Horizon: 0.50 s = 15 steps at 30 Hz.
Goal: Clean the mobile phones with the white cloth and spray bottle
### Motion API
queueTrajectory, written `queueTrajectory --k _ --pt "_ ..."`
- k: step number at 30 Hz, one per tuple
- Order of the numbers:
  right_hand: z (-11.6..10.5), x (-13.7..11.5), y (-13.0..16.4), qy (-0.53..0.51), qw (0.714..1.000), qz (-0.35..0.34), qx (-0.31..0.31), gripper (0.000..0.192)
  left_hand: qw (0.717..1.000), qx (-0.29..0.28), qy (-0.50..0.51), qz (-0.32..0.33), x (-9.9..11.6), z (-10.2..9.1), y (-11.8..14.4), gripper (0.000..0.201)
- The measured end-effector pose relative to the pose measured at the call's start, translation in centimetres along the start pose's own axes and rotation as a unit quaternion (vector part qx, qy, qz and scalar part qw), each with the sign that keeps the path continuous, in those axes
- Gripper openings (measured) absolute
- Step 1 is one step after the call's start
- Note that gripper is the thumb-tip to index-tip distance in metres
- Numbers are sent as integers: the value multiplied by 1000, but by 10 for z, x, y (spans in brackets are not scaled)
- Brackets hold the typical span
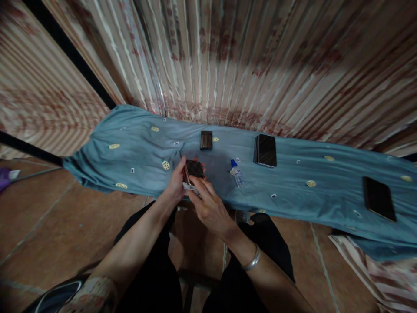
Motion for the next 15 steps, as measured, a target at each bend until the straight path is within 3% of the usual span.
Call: queueTrajectory --k 10,15 --pt "-5 8 5 -8 999 33 32 45 990 -56 61 -116 -21 13 1 74" --pt "-9 18 7 1 996 66 53 39 991 -52 55 -111 -24 15 -2 75"
Point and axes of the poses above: each hand's wrist, its own y-axis away from the middle knuckle, its own z-axis out of the palm, x = y × z, the point moved 5 cm from there along -y, towards the middle knuckle, and after that the axes turned 13 degrees about -z, right-handed, at the moved point
